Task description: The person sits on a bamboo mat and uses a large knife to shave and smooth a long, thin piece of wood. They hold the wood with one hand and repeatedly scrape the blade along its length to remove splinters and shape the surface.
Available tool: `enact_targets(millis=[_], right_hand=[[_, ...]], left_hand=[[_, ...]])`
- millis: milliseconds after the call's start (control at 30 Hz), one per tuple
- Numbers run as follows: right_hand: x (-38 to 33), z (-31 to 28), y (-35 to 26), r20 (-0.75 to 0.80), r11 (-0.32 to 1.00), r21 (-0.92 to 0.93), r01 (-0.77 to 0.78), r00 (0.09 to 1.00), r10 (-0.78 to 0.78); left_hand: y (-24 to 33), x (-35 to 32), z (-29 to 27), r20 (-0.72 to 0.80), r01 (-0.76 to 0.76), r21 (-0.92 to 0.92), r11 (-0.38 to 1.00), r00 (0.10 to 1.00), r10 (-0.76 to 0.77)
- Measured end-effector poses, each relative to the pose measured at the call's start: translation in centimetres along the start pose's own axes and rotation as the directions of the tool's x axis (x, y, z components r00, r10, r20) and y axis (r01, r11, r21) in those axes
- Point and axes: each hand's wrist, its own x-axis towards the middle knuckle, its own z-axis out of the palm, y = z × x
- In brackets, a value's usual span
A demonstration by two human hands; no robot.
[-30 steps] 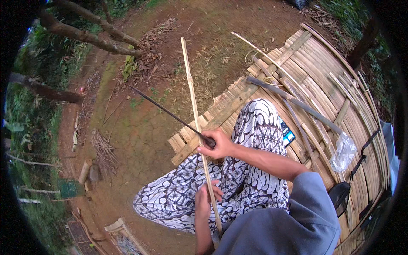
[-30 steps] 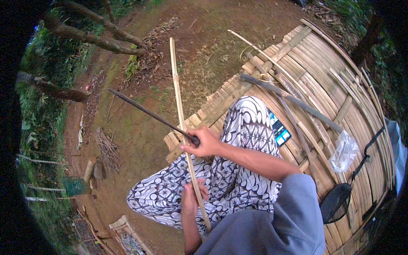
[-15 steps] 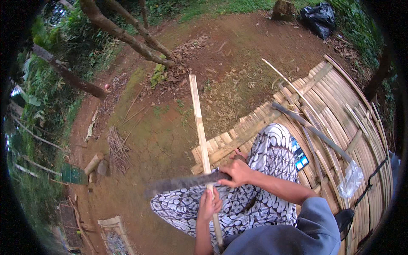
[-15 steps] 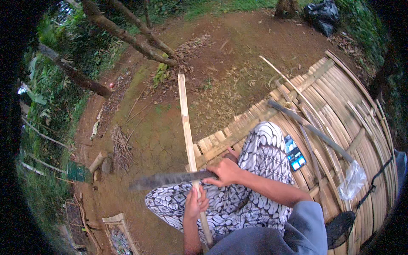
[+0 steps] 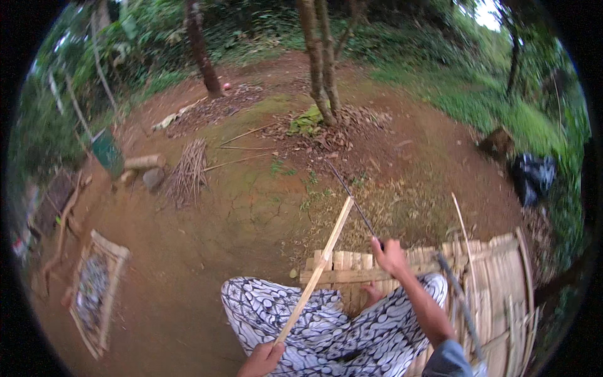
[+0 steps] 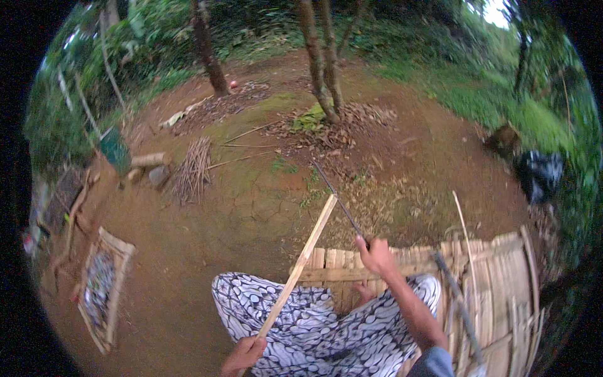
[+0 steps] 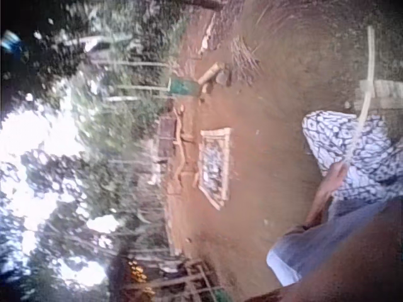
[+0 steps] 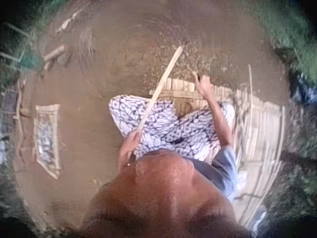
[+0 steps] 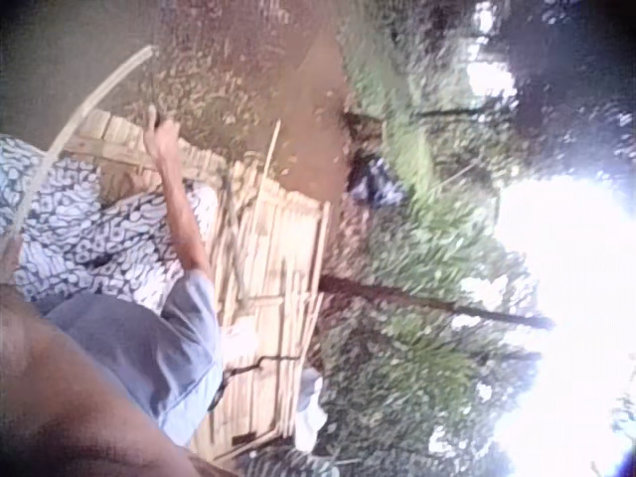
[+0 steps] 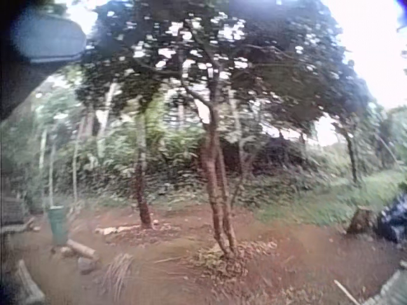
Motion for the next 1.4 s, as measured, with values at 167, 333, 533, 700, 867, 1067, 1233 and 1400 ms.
enact_targets(millis=[167,333,533,700,867,1067,1233,1400], right_hand=[[-2.3,3.4,0.8,0.08,0.991,0.131,0.006,0.997,-0.017],[-3.5,4.7,-1.1,0.022,0.965,0.22,0.14,0.989,-0.148],[-2.6,3.1,-3.5,-0.044,0.907,0.029,0.42,0.907,-0.419],[-0.6,3.3,-3.0,-0.053,0.958,0.135,0.251,0.968,-0.246],[0.4,4.5,0.4,-0.282,0.835,0.48,0.269,0.949,-0.143],[1.2,3.5,2.5,-0.132,0.504,0.863,0.022,0.974,0.185],[1.6,2.3,3.9,-0.095,0.301,0.954,0.0,0.949,0.3],[2.2,1.9,4.1,-0.179,0.411,0.912,0.008,0.908,0.379]], left_hand=[[1.0,1.3,0.4,-0.086,-0.003,-0.029,1.0,0.996,0.0],[4.1,2.7,-0.1,-0.214,-0.097,0.096,0.991,0.97,0.116],[3.6,3.0,0.4,-0.173,-0.083,0.195,0.977,0.978,0.117],[3.4,2.4,1.2,-0.155,-0.144,0.224,0.964,0.971,0.181],[0.6,2.6,2.7,-0.077,-0.103,0.289,0.952,0.988,0.13],[0.6,3.3,3.5,0.021,-0.027,0.402,0.915,1.0,0.021],[1.0,3.8,4.3,0.059,-0.062,0.369,0.927,0.997,0.044],[2.3,4.1,4.5,0.088,-0.091,0.451,0.888,0.994,0.057]])
